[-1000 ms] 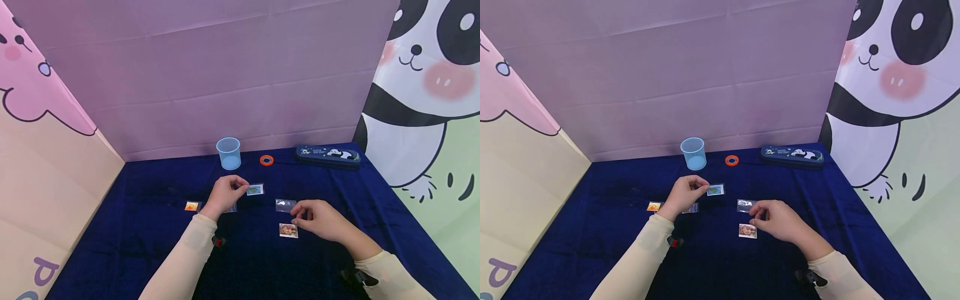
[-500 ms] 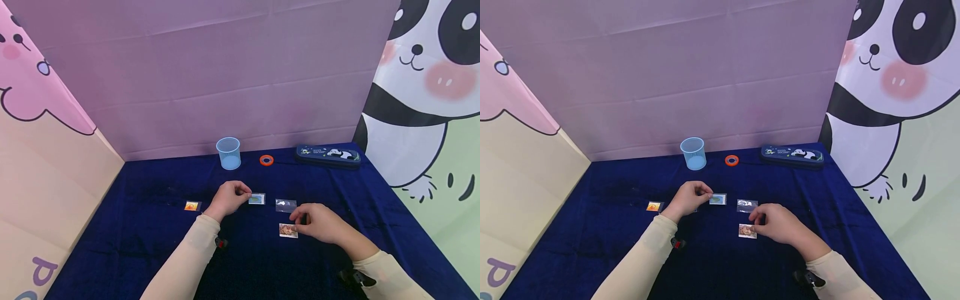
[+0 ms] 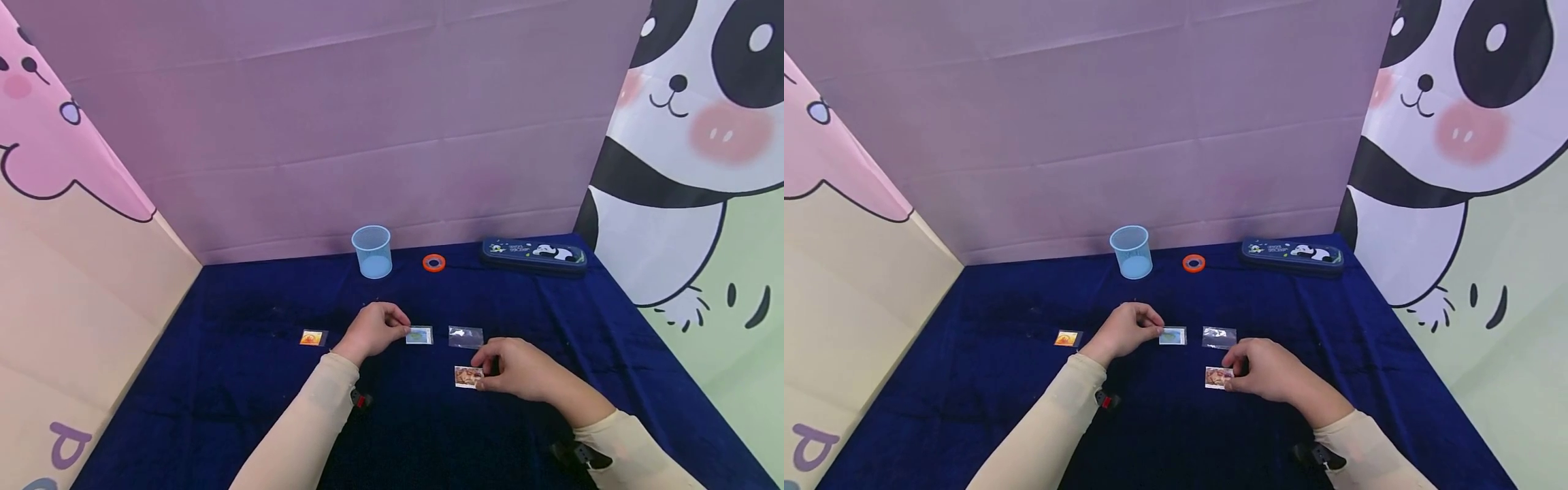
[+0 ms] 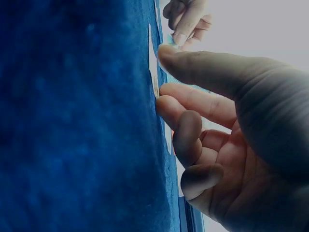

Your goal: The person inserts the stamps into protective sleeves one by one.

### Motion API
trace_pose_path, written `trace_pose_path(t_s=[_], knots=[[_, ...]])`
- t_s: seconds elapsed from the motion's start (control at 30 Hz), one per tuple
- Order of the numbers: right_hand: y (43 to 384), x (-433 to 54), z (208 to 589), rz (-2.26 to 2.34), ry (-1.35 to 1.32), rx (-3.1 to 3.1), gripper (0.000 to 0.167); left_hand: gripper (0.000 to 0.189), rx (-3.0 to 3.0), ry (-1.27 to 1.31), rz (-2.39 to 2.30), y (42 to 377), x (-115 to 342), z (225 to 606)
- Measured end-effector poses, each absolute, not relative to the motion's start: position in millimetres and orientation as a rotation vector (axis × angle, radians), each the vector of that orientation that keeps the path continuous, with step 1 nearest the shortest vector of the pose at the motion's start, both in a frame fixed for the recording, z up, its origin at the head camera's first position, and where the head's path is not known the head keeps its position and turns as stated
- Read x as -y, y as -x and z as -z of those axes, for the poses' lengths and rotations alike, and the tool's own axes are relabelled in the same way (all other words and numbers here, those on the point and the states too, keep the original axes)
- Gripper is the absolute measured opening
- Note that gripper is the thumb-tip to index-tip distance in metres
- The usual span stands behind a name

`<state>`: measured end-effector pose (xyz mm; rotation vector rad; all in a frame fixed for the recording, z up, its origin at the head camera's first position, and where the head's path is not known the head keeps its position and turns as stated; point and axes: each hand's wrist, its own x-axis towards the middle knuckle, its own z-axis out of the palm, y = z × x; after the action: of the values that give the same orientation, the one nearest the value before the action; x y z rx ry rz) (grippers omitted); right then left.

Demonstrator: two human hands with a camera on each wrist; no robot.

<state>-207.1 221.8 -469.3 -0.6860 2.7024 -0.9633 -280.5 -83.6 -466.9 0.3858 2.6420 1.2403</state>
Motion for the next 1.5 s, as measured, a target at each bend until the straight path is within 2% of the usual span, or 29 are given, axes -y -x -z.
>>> trace_pose_path(t_s=[0.6,1.5], knots=[[208.1,-221.9,472.6,1.001,0.645,-2.696,0.027,0.005,-2.702,-0.413,-1.100,281.3,82.2,472.6],[211.9,-231.1,465.9,1.107,0.621,-2.739,0.012,0.003,-2.782,-0.425,-1.020,276.8,72.7,467.5]])
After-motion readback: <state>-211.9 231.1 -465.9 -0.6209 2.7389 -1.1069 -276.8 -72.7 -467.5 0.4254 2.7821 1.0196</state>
